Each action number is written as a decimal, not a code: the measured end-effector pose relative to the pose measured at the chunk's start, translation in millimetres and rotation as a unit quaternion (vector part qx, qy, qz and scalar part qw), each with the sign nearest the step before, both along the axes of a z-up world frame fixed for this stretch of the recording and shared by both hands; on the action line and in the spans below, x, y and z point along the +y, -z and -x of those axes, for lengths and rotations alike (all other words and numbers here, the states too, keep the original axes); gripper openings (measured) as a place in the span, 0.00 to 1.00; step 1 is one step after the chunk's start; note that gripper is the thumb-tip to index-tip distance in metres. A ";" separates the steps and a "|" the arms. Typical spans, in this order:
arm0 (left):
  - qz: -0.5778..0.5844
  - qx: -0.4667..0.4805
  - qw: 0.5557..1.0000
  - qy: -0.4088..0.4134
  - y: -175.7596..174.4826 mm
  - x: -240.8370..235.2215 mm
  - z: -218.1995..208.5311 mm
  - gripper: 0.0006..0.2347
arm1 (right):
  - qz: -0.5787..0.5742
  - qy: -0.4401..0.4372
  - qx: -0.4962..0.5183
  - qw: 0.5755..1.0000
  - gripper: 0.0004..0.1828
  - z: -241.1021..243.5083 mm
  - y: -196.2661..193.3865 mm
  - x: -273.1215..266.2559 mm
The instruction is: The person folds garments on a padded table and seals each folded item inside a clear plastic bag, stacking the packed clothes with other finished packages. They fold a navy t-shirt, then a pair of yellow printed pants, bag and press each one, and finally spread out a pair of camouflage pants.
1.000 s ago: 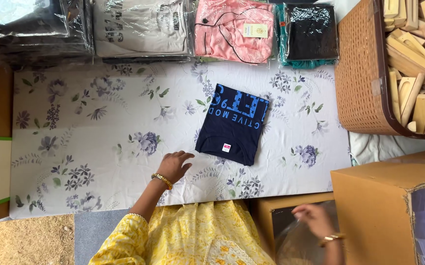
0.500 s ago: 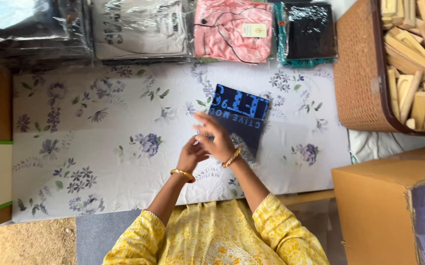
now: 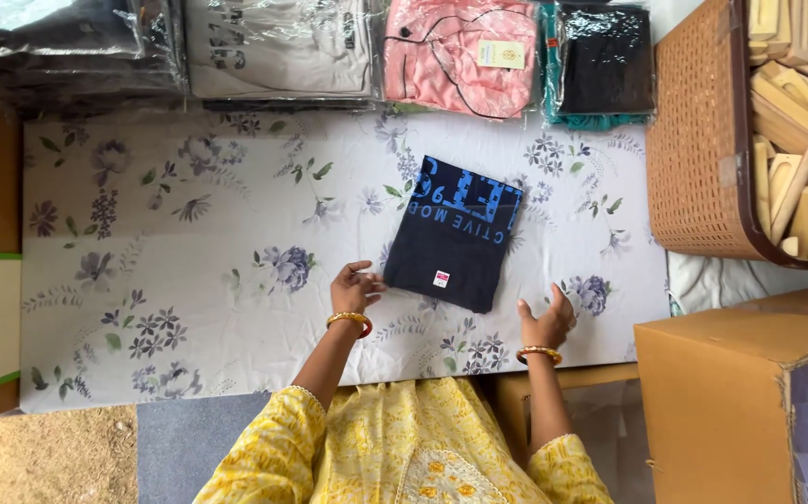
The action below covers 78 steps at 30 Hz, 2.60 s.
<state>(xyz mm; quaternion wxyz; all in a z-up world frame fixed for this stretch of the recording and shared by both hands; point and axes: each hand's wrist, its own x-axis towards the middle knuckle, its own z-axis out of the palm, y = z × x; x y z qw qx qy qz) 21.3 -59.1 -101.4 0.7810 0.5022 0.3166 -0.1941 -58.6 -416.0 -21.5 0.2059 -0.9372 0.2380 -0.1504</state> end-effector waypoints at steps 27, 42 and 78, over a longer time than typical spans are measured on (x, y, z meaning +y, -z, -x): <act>-0.605 -0.245 0.496 0.573 -118.8 69.3 -47.7 0.39 | -0.574 -0.024 0.027 0.818 0.31 -65.4 44.1 50.9; -0.533 -0.134 0.579 0.602 -140.4 -56.9 -0.4 0.36 | -0.690 -0.090 -0.035 0.717 0.37 -49.9 -199.1 18.2; -0.162 -0.260 0.927 0.216 -58.6 -37.2 -5.8 0.39 | -0.427 -0.181 0.166 0.870 0.28 -123.8 10.4 172.0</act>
